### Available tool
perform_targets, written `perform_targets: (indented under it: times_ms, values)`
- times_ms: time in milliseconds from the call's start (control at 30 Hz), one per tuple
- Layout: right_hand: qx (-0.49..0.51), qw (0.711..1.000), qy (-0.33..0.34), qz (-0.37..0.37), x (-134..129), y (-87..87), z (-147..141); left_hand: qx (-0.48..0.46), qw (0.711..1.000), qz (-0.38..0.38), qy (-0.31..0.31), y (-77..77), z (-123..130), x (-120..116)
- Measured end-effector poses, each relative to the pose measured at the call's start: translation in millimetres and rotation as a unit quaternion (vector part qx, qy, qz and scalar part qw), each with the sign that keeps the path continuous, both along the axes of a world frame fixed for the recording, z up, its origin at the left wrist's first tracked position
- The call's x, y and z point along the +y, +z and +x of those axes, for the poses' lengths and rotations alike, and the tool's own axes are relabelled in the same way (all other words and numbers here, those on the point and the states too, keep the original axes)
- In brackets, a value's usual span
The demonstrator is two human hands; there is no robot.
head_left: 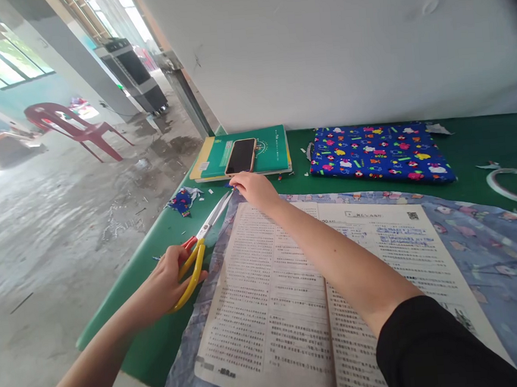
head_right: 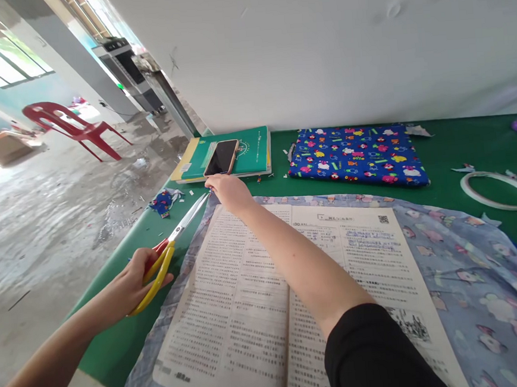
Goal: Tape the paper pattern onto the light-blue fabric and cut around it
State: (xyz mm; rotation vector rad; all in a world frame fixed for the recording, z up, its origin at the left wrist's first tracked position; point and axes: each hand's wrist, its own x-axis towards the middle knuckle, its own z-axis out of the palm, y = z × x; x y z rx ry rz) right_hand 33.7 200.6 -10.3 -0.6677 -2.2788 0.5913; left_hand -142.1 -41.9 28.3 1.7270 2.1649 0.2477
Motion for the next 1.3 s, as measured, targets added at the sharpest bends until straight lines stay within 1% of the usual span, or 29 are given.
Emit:
perform_targets:
  times_ms: [233, 367, 533, 833, 1000, 1200, 1300]
  values:
    - [0.009, 1.0, -0.001, 0.029, 0, 0.2, -3, 0.002, 1.0, 0.013, 0.008, 3.6, 6, 4]
    - [0.015, 1.0, 0.0, 0.009, -3, 3.4, -3, 0.008, 1.0, 0.003, 0.02, 5.5, 9, 8]
    - [0.029, 0.999, 0.003, -0.019, -6, 7.2, -3, 0.022, 0.998, -0.016, 0.059, 6.9, 14, 12]
    - [0.048, 0.998, -0.006, -0.041, 1, 0.5, -3, -0.006, 0.996, -0.048, 0.08, 1.0, 22, 17]
    - [0.041, 0.998, -0.012, -0.055, 2, 0.1, -3, -0.004, 0.997, -0.041, 0.072, 1.6, 23, 16]
    - [0.031, 0.998, -0.031, -0.04, -2, 2.6, -1, -0.006, 0.997, -0.035, 0.068, -5.1, 16, 17]
    - [0.021, 0.999, -0.019, -0.033, -2, 3.7, 0, 0.005, 0.998, -0.023, 0.066, -7.1, 15, 20]
